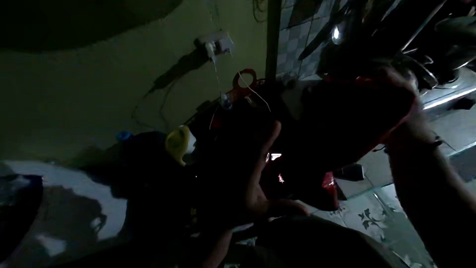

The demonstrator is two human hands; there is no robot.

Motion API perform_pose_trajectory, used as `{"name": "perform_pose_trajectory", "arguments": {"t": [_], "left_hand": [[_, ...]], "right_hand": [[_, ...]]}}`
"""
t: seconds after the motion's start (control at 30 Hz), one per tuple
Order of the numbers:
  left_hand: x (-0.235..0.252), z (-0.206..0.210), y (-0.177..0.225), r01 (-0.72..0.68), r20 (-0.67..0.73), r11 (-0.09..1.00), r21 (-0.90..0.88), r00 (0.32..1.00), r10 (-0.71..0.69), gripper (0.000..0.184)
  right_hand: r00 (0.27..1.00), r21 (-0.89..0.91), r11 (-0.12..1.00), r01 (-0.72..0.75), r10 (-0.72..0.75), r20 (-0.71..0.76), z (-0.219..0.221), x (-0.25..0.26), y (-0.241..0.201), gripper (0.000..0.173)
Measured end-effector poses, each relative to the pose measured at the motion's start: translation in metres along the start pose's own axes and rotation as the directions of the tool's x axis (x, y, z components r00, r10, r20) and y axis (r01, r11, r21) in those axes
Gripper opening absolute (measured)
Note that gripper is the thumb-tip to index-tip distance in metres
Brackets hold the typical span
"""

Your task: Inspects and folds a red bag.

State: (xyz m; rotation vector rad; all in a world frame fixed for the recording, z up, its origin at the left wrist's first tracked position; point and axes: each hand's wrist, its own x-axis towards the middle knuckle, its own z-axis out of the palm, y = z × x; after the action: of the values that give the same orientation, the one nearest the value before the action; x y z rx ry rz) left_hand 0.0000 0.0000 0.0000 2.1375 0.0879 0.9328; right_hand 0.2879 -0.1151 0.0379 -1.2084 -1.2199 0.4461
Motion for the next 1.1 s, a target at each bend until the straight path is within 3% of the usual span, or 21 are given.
{"name": "perform_pose_trajectory", "arguments": {"t": [0.1, 0.17, 0.2, 0.23, 0.33, 0.4, 0.5, 0.7, 0.87, 1.03, 1.1], "left_hand": [[-0.009, 0.028, 0.018, 0.035, -0.015, 0.998, -0.05, 0.999, -0.036, 0.113], [-0.032, 0.042, 0.039, 0.27, -0.057, 0.954, -0.132, 0.959, -0.279, 0.078], [-0.043, 0.05, 0.053, 0.43, -0.082, 0.888, -0.165, 0.891, -0.446, 0.052], [-0.052, 0.055, 0.063, 0.509, -0.063, 0.849, -0.143, 0.851, -0.521, 0.043], [-0.073, 0.063, 0.082, 0.385, -0.109, 0.923, 0.002, 0.918, -0.382, 0.061], [-0.089, 0.063, 0.099, 0.375, -0.247, 0.925, 0.058, 0.903, -0.351, 0.058], [-0.108, 0.051, 0.134, 0.444, -0.353, 0.875, 0.193, 0.864, -0.36, 0.052], [-0.121, 0.016, 0.188, 0.599, -0.282, 0.68, 0.423, 0.8, -0.53, 0.035], [-0.121, 0.002, 0.215, 0.666, -0.268, 0.656, 0.354, 0.745, -0.611, 0.027], [-0.134, -0.003, 0.218, 0.728, -0.312, 0.665, 0.163, 0.678, -0.666, 0.026], [-0.14, -0.007, 0.216, 0.692, -0.351, 0.719, 0.065, 0.69, -0.633, 0.029]], "right_hand": [[0.991, 0.054, 0.998, -0.019, 0.012, 0.136, 0.011, -0.031, 0.0, 0.022], [0.978, 0.113, 0.994, -0.005, -0.019, 0.206, 0.013, -0.05, 0.001, 0.021], [0.973, 0.161, 0.987, -0.014, -0.024, 0.228, 0.011, -0.058, 0.001, 0.022], [0.969, 0.195, 0.98, -0.025, -0.024, 0.244, 0.009, -0.065, 0.001, 0.023], [0.973, 0.164, 0.986, 0.0, -0.038, 0.226, -0.004, -0.08, -0.002, 0.012], [0.981, 0.082, 0.995, 0.053, -0.067, 0.179, -0.013, -0.084, -0.007, 0.009], [0.974, -0.049, 0.987, 0.156, -0.145, 0.174, -0.025, -0.088, -0.011, 0.011], [0.926, -0.121, 0.973, 0.197, -0.144, 0.348, -0.032, -0.088, -0.039, 0.024], [0.894, 0.045, 0.988, 0.15, -0.155, 0.42, -0.025, -0.077, -0.03, 0.019], [0.888, 0.326, 0.935, -0.139, -0.028, 0.459, -0.006, -0.078, -0.007, 0.013], [0.844, 0.394, 0.882, -0.258, 0.008, 0.536, 0.001, -0.087, 0.005, 0.029]]}}
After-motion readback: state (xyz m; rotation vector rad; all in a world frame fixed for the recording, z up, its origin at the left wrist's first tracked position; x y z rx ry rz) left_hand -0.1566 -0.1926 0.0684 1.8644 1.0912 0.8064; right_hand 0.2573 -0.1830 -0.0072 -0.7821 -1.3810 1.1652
